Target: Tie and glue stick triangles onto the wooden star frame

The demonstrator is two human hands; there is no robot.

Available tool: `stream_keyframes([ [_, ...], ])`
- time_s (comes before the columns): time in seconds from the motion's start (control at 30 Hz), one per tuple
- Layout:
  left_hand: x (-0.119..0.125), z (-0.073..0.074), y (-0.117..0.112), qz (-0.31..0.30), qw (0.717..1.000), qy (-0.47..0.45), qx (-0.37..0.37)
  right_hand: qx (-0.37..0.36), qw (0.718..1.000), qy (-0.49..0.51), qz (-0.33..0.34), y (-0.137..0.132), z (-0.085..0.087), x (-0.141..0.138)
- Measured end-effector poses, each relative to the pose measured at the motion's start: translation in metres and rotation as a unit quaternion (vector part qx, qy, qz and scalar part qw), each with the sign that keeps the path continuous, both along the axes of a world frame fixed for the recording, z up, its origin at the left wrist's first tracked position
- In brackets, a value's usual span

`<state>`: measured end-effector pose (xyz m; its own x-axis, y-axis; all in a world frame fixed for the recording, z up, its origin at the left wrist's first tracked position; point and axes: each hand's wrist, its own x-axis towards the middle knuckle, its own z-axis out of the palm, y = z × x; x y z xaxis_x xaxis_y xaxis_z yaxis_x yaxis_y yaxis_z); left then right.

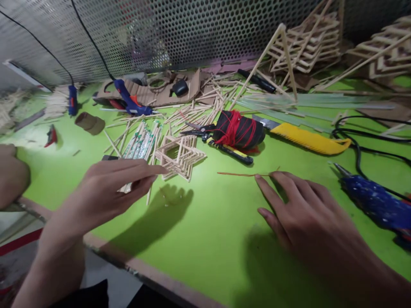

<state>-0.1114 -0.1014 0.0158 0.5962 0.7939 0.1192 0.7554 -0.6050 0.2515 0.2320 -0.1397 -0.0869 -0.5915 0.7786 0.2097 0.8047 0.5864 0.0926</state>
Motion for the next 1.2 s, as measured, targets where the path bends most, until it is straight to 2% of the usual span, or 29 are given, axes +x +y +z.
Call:
stream_keyframes([
  [0.07,-0.010,-0.008,-0.004,-0.019,0.995,0.076,-0.054,-0.004,1.000,-0.014,0.004,0.001,0.002,0.000],
  [0.13,-0.013,-0.025,-0.010,-0.041,0.984,0.129,-0.120,-0.003,1.000,-0.018,0.006,0.002,0.003,0.001],
  [0.2,-0.009,-0.045,-0.017,-0.059,0.978,0.130,-0.153,0.003,1.000,-0.021,0.008,0.003,0.003,0.001],
  [0.27,0.000,-0.061,-0.023,-0.042,0.980,0.120,-0.155,0.008,1.000,-0.027,0.012,0.003,0.000,0.002],
  [0.33,0.009,-0.070,-0.027,-0.039,0.985,0.113,-0.128,0.018,1.000,-0.020,0.010,0.004,-0.005,0.002],
  [0.43,0.020,-0.071,-0.027,-0.058,0.993,0.092,-0.053,0.028,1.000,0.000,-0.001,0.004,-0.010,0.002],
  [0.5,0.026,-0.067,-0.025,-0.064,0.995,0.069,-0.044,0.026,1.000,0.006,-0.006,0.004,-0.011,0.002],
  [0.7,0.040,-0.056,-0.010,-0.055,0.986,-0.063,-0.143,-0.012,1.000,-0.010,-0.015,0.004,0.000,0.003],
  [0.83,0.055,-0.058,0.004,-0.061,0.967,-0.156,-0.191,-0.041,0.999,-0.025,-0.019,0.006,0.007,0.003],
  [1.07,0.095,-0.067,0.023,-0.159,0.937,-0.212,-0.227,-0.023,1.000,0.010,-0.014,0.009,0.004,0.003],
  [1.2,0.104,-0.067,0.031,-0.138,0.913,-0.243,-0.297,-0.005,0.999,0.027,-0.023,0.010,-0.002,0.004],
])
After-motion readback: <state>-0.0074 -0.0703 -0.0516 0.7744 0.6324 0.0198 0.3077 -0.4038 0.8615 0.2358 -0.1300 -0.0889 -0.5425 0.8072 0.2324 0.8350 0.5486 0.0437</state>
